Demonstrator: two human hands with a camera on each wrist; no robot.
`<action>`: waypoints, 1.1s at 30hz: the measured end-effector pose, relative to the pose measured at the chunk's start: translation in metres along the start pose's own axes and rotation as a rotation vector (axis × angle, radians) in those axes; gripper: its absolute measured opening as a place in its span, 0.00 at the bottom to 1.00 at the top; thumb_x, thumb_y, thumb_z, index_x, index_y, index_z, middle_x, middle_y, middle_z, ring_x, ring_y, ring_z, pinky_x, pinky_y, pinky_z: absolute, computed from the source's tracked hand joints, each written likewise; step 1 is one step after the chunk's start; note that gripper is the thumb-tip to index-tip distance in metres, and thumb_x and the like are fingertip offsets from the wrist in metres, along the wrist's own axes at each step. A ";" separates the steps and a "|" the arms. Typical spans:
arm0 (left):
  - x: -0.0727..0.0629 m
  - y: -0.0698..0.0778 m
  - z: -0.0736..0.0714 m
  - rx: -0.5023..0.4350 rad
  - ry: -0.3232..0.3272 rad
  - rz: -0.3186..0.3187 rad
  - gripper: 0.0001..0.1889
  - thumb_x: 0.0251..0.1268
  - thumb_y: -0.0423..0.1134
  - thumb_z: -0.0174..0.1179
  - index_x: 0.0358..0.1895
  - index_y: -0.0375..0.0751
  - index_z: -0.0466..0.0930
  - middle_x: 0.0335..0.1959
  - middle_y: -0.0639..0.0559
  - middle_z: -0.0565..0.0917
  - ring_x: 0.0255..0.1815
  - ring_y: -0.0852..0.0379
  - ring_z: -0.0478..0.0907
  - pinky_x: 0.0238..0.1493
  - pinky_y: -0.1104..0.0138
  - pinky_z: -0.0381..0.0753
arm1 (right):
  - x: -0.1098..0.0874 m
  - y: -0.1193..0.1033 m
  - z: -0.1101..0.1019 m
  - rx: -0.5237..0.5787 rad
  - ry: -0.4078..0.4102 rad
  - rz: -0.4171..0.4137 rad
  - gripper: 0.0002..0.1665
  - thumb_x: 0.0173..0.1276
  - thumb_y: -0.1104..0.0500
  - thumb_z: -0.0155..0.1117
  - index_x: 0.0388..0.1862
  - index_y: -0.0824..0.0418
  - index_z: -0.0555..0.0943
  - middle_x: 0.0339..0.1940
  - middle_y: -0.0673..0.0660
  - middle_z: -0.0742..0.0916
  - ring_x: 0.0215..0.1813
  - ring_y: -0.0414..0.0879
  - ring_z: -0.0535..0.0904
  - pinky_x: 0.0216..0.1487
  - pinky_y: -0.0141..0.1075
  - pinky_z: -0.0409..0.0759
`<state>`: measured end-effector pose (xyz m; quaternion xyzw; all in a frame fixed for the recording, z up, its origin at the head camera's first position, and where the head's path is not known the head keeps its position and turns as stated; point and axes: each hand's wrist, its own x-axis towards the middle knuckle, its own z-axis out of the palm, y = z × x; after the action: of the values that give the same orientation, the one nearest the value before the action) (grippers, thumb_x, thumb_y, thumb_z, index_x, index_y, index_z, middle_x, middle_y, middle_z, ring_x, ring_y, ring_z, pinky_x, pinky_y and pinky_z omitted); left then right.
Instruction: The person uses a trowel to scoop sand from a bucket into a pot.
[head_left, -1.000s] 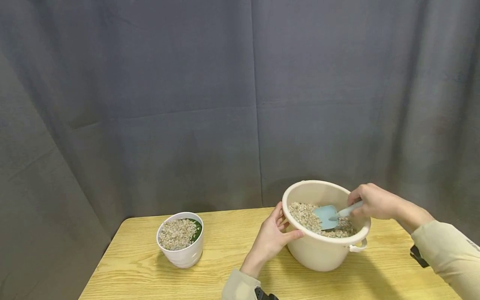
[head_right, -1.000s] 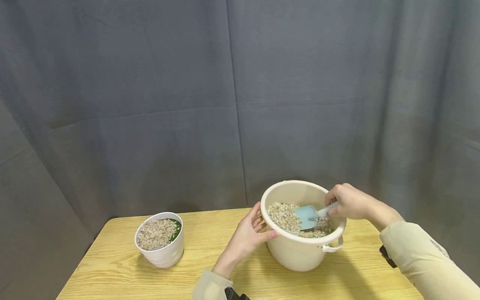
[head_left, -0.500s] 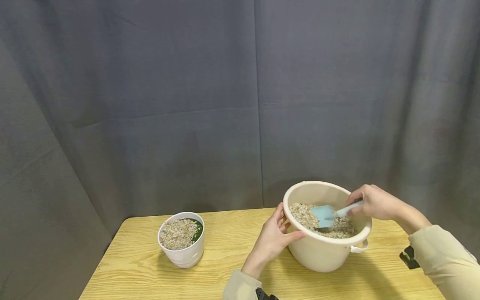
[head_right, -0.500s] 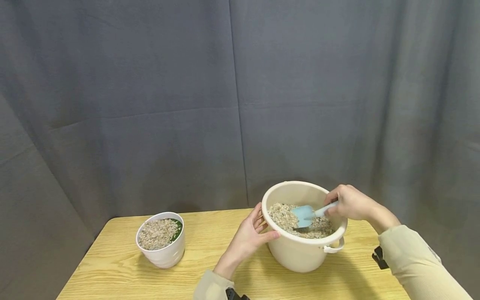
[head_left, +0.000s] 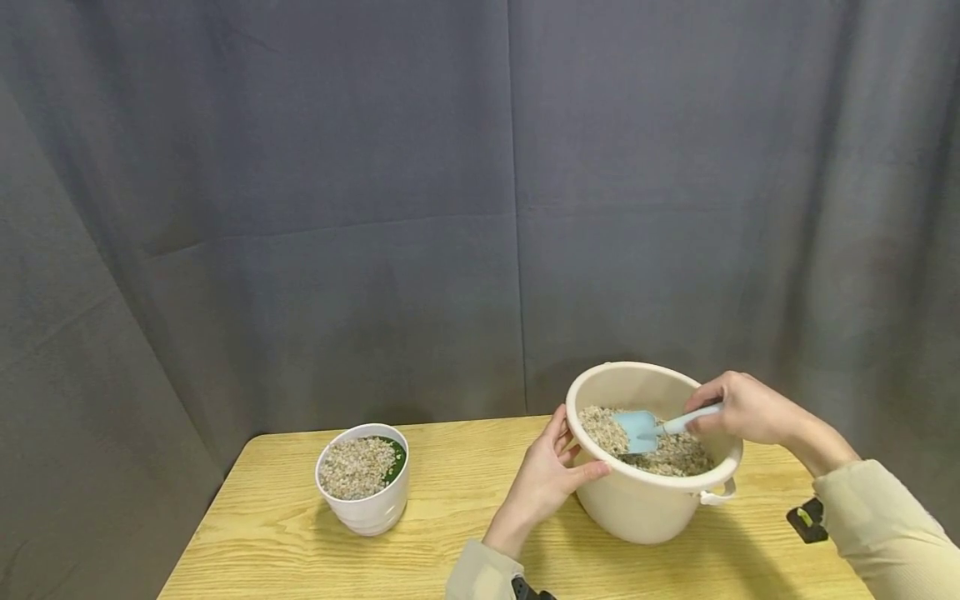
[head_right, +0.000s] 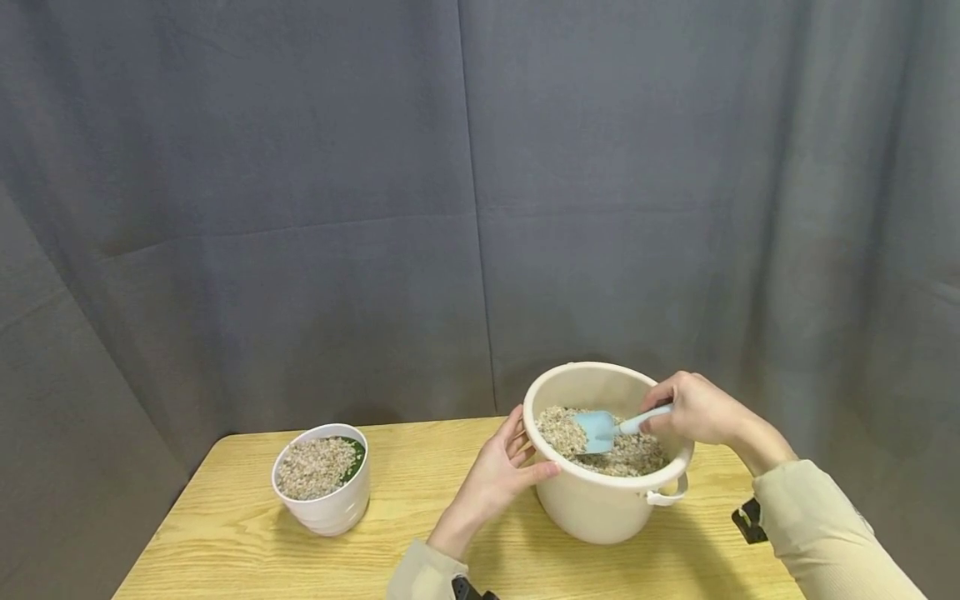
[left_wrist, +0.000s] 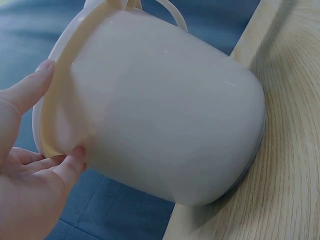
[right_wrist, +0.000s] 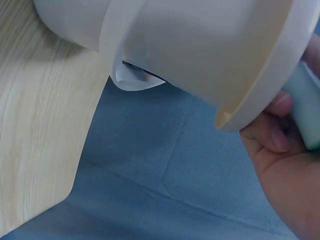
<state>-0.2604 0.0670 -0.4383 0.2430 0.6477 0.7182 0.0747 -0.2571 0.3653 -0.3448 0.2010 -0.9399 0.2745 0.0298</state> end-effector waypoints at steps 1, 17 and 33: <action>0.000 0.000 0.000 0.000 -0.001 0.002 0.54 0.51 0.33 0.74 0.78 0.39 0.46 0.74 0.41 0.62 0.72 0.53 0.62 0.65 0.68 0.67 | 0.000 0.000 0.001 0.011 0.002 0.000 0.04 0.56 0.60 0.75 0.30 0.54 0.88 0.26 0.44 0.85 0.30 0.38 0.76 0.29 0.31 0.76; -0.002 0.001 -0.004 -0.019 -0.005 -0.002 0.54 0.53 0.34 0.74 0.78 0.39 0.45 0.74 0.40 0.61 0.71 0.48 0.63 0.64 0.67 0.69 | -0.002 -0.008 0.009 0.064 0.005 -0.004 0.03 0.59 0.59 0.74 0.32 0.54 0.88 0.27 0.46 0.86 0.29 0.37 0.77 0.27 0.32 0.79; 0.000 0.001 -0.008 0.007 -0.007 -0.019 0.55 0.53 0.37 0.74 0.79 0.39 0.44 0.74 0.41 0.60 0.69 0.54 0.66 0.63 0.68 0.71 | -0.019 -0.012 0.014 0.060 0.153 0.087 0.05 0.58 0.58 0.74 0.33 0.54 0.87 0.26 0.46 0.86 0.28 0.38 0.78 0.27 0.31 0.77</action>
<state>-0.2634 0.0598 -0.4380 0.2398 0.6524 0.7141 0.0831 -0.2343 0.3559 -0.3536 0.1393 -0.9340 0.3182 0.0838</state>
